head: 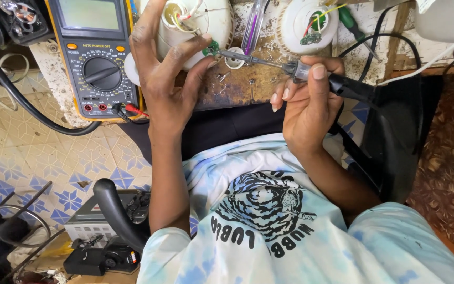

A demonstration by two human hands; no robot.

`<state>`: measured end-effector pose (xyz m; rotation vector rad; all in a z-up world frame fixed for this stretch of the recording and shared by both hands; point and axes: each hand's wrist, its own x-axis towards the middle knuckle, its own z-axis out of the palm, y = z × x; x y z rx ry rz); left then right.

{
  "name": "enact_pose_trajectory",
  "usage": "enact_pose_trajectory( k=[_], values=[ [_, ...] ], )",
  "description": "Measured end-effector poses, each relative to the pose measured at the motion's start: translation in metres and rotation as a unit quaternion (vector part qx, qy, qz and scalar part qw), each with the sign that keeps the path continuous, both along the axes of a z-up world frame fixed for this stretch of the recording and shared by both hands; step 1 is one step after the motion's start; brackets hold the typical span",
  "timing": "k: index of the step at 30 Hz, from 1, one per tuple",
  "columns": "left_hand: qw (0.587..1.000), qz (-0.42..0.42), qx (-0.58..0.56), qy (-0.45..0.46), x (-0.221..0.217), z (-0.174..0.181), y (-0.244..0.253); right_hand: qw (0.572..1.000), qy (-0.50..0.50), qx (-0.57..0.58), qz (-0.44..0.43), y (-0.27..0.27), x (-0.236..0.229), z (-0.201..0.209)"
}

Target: Soldering wires to a small LED circuit board and testing the assembly with a multimeter at a repair bench.

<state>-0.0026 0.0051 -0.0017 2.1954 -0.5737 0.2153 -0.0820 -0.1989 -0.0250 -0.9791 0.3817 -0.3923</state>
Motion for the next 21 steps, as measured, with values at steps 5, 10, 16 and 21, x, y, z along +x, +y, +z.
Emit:
enact_pose_trajectory(
  k=[5,10,16,21],
  values=[
    [1.0,0.003,0.0,0.004,0.0004,0.0035,-0.0014,1.0,-0.004,-0.01,-0.005,0.0009,0.0002,0.0002],
    [1.0,0.0,0.002,0.008,0.0006,0.0042,-0.001,1.0,-0.008,-0.021,0.0,0.0013,0.0003,0.002],
    [1.0,0.002,0.006,0.009,-0.0004,0.0045,-0.001,1.0,-0.01,-0.023,-0.005,0.0043,0.0003,0.001],
    [1.0,0.001,0.008,-0.007,0.0015,0.0034,-0.0014,0.999,-0.024,-0.035,0.006,0.0047,0.0001,-0.0002]
  ],
)
